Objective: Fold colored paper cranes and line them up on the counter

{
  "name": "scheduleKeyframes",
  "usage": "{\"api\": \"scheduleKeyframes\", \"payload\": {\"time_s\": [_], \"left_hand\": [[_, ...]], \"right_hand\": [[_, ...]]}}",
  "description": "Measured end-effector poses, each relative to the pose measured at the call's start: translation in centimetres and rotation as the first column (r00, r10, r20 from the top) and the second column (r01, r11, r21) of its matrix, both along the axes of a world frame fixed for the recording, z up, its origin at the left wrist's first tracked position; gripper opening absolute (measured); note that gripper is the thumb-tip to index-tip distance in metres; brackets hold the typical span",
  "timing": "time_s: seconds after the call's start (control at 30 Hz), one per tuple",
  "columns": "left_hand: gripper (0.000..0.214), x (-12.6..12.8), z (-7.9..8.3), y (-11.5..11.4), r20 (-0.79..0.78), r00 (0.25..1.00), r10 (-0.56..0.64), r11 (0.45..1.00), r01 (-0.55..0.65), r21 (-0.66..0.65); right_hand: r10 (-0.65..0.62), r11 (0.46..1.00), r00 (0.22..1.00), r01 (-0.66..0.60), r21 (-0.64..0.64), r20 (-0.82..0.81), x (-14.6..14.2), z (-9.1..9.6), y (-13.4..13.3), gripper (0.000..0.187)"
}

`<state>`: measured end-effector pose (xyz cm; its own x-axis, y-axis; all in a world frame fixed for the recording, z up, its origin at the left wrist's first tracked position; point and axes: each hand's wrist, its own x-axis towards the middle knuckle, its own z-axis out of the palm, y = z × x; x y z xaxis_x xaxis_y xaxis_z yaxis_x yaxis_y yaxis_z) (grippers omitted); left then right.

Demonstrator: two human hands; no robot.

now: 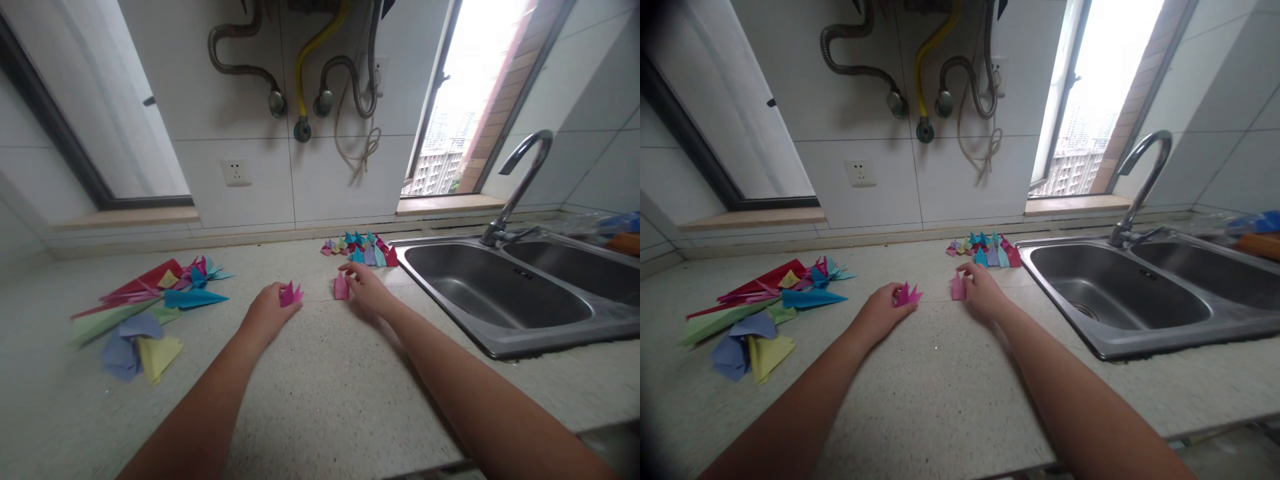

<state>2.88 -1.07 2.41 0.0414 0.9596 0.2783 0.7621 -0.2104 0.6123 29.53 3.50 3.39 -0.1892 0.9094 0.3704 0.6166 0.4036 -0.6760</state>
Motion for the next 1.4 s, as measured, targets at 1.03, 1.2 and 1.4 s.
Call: {"api": "scheduleKeyframes", "payload": {"time_s": [1.03, 1.2, 1.4], "left_hand": [[0.048, 2.2, 0.2, -0.2, -0.481, 0.831, -0.280, 0.940, 0.338, 0.037], [0.051, 3.8, -0.2, 1.7, -0.526, 0.803, -0.281, 0.938, 0.345, 0.025], [0.053, 6.7, -0.5, 5.3, -0.576, 0.774, -0.263, 0.947, 0.321, 0.000]], "right_hand": [[0.070, 0.988, 0.816, -0.137, 0.074, 0.574, -0.1, -1.1, 0.0, 0.040], [0.024, 0.986, 0.836, -0.111, 0.127, 0.548, 0.5, -1.8, 0.9, 0.040], [-0.015, 0.993, 0.847, -0.051, 0.109, 0.532, 0.8, -2.4, 1.5, 0.041]]}}
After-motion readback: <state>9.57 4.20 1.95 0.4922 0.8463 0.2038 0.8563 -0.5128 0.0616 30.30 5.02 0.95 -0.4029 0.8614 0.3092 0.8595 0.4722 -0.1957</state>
